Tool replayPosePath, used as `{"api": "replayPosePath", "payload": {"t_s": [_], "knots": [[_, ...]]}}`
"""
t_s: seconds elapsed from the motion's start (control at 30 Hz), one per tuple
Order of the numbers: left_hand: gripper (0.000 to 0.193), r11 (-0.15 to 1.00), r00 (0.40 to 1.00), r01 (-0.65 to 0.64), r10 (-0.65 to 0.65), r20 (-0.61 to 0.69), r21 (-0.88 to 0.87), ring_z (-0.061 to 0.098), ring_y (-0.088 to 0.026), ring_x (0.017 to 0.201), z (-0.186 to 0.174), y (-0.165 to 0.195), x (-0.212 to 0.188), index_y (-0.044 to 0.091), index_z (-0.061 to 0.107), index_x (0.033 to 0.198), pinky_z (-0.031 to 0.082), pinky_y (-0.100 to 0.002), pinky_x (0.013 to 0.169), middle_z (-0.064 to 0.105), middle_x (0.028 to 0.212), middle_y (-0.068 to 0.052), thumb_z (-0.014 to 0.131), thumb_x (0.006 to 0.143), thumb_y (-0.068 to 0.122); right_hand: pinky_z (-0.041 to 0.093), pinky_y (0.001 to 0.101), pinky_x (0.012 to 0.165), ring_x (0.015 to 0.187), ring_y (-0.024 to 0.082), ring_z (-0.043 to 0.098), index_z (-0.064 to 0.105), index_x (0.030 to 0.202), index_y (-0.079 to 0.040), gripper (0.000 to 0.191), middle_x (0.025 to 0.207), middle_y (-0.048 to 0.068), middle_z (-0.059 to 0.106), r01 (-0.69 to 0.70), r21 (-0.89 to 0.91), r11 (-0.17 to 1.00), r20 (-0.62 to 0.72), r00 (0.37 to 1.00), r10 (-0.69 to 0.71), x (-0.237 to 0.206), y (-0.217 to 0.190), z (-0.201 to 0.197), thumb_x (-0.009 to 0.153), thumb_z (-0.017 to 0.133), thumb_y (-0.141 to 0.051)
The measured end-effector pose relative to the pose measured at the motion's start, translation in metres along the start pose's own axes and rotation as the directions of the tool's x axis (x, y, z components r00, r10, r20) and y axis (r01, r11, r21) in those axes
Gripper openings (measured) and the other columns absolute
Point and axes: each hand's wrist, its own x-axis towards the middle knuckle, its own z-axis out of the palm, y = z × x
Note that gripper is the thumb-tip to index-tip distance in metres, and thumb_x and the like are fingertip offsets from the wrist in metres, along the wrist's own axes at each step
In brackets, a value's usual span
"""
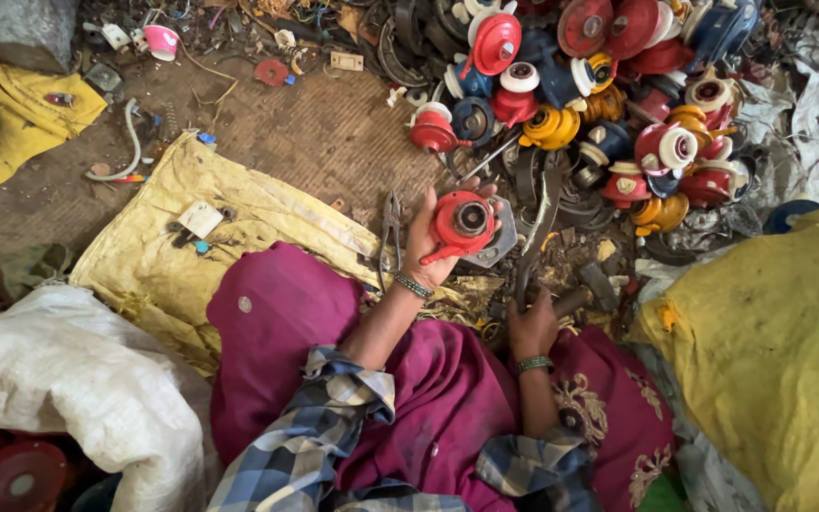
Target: The person sits on the floor and uses a hammer and a metal block to repeatedly strike and separate parts of red electrical insulators. They handle the components one at a time, striking them to dislodge internal metal rings and then placing the separated pieces into a nearby sack.
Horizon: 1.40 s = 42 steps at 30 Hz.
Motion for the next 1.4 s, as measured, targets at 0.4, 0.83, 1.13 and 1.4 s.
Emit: {"api": "replayPosePath", "payload": {"t_s": [0.4, 0.83, 1.13, 1.4], "knots": [[0.077, 0.996, 0.993, 0.032, -0.022, 0.113, -0.087, 0.053, -0.041, 0.138, 0.004, 0.0, 0.0, -0.003, 0.041, 0.156, 0.049, -0.054, 0.114, 0.048, 0.156, -0.025, 0.044, 0.111, 0.06, 0.056, 0.0532, 0.077, 0.094, 0.043, 0.07, 0.058, 0.126, -0.01, 0.055, 0.108, 0.019, 0.074, -0.002, -0.116, 0.993, 0.055, 0.998, 0.008, -0.002, 0.011, 0.011, 0.084, 0.079, -0.038], [0.079, 0.998, 0.99, 0.063, -0.064, 0.125, 0.015, 0.054, -0.042, 0.139, 0.003, 0.002, -0.006, -0.001, 0.041, 0.156, 0.046, -0.053, 0.118, 0.048, 0.155, -0.025, 0.055, 0.105, 0.058, 0.057, 0.0499, 0.079, 0.097, 0.038, 0.072, 0.058, 0.128, -0.012, 0.053, 0.114, 0.014, 0.075, 0.004, -0.079, 0.997, 0.071, 0.997, 0.002, -0.003, 0.005, 0.007, 0.085, 0.077, -0.036], [0.082, 0.988, 0.978, 0.084, -0.106, 0.179, 0.13, 0.057, -0.039, 0.136, 0.002, 0.0, -0.007, -0.004, 0.043, 0.154, 0.045, -0.052, 0.12, 0.052, 0.152, -0.024, 0.062, 0.102, 0.057, 0.056, 0.0492, 0.079, 0.097, 0.036, 0.072, 0.058, 0.128, -0.013, 0.052, 0.113, 0.012, 0.075, 0.006, -0.062, 0.998, 0.075, 0.997, -0.002, -0.003, 0.004, 0.005, 0.085, 0.077, -0.035], [0.081, 0.982, 0.974, 0.086, -0.118, 0.191, 0.168, 0.059, -0.035, 0.133, 0.005, 0.0, -0.006, -0.005, 0.046, 0.152, 0.05, -0.049, 0.115, 0.055, 0.149, -0.023, 0.067, 0.1, 0.055, 0.056, 0.0495, 0.079, 0.097, 0.038, 0.072, 0.058, 0.128, -0.012, 0.053, 0.114, 0.014, 0.074, 0.041, -0.061, 0.997, 0.062, 0.997, -0.037, -0.003, 0.008, 0.007, 0.084, 0.079, -0.035]]}}
